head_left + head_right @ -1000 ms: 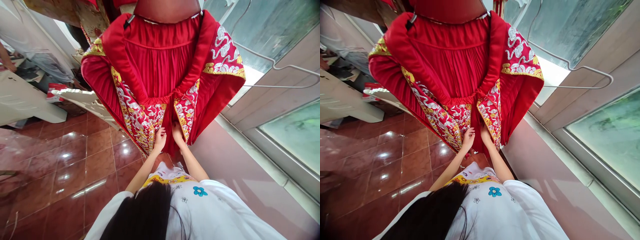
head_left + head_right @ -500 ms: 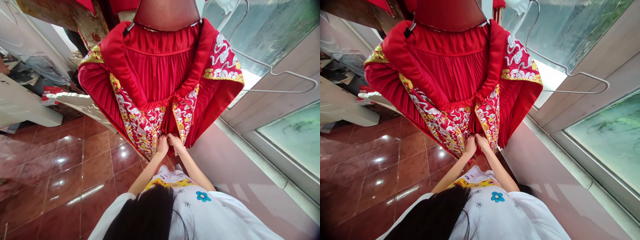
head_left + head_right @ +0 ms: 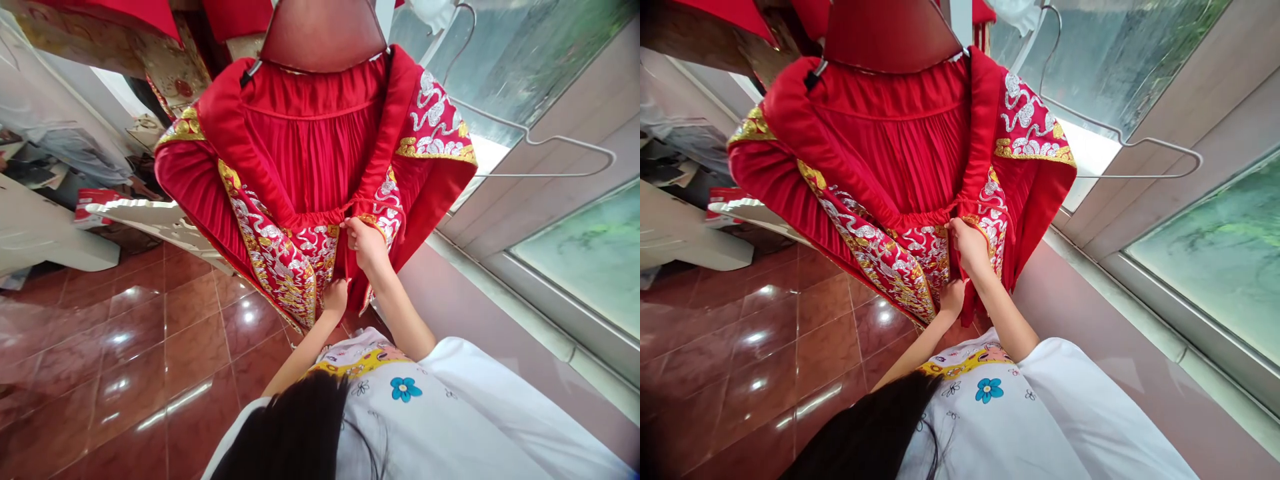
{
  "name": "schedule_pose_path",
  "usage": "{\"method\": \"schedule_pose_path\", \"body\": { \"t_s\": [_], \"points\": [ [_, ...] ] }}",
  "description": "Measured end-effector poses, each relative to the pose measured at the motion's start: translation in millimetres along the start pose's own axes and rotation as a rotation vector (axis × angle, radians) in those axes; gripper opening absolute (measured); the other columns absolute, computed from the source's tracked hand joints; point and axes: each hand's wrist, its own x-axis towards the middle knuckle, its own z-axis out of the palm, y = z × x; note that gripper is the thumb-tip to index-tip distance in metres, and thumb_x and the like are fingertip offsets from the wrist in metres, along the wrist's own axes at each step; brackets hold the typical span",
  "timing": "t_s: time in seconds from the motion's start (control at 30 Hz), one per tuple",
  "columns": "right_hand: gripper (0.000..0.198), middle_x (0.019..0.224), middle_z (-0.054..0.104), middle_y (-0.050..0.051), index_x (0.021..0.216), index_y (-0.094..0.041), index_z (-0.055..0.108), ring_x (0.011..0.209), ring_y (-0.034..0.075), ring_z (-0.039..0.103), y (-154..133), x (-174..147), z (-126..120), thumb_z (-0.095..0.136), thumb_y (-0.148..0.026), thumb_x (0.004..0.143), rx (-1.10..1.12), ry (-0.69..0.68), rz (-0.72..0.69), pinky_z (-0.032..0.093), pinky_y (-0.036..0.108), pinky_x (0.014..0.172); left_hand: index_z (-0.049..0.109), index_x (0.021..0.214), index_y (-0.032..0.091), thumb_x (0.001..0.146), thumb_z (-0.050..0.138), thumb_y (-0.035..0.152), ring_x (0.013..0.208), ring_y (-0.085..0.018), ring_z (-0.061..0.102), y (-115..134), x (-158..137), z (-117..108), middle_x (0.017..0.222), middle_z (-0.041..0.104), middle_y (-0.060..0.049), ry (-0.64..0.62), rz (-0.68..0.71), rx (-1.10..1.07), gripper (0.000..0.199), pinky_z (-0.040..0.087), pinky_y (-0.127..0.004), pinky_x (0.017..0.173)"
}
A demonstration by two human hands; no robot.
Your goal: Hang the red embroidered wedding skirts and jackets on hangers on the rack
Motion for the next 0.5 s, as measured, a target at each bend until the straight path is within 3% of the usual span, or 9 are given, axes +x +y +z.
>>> {"method": "schedule_pose_path", "body": {
  "t_s": [0.13,0.3,0.33,0.43,0.5],
  "points": [
    [0.017,0.048,0.032,-0.008,0.066,-0.015,0.055,0.043,0.004,0.021,2,-14,9,0.056,-0.030,0.073,0.094,-0.003,-0.013,0.021,0.021,0.042,0.066,0.097,0.011,0.096,0.029,0.019,0.089,-0.023,0.067,-5,5,-14,0.096,0.069,-0.017,-0.021,-0.032,0.002,0.038,0.048,-0.030,0.074],
    [0.029,0.050,0.031,-0.008,0.075,-0.016,0.058,0.043,0.004,0.024,23,-23,-4,0.060,-0.045,0.075,0.043,-0.022,-0.252,0.021,0.019,0.042,0.066,0.097,0.006,0.096,0.030,0.026,0.089,-0.027,0.067,-11,6,-32,0.095,0.068,-0.022,-0.078,-0.065,-0.025,0.041,0.048,-0.033,0.072],
    [0.033,0.051,0.036,-0.007,0.076,-0.016,0.059,0.041,0.004,0.026,21,-27,-9,0.058,-0.049,0.077,-0.040,-0.090,-0.262,0.021,0.019,0.041,0.066,0.097,0.005,0.096,0.033,0.029,0.088,-0.027,0.067,-10,2,-37,0.095,0.068,-0.022,-0.092,-0.059,-0.038,0.041,0.048,-0.033,0.071],
    [0.043,0.055,0.051,-0.002,0.082,-0.013,0.065,0.038,0.004,0.034,-1,-45,-28,0.051,-0.053,0.082,-0.425,-0.459,-0.170,0.024,0.020,0.038,0.067,0.098,0.010,0.090,0.048,0.036,0.082,-0.024,0.067,-1,-18,-71,0.090,0.070,-0.015,-0.141,0.013,-0.100,0.032,0.048,-0.029,0.070],
    [0.040,0.060,0.058,0.001,0.089,-0.014,0.069,0.042,0.007,0.042,-25,-51,-39,0.051,-0.048,0.085,-0.636,-0.501,-0.294,0.032,0.021,0.041,0.068,0.094,0.017,0.090,0.049,0.040,0.075,-0.019,0.066,11,-30,-108,0.084,0.070,-0.007,-0.114,0.144,-0.192,0.030,0.048,-0.027,0.070]
  ]
}}
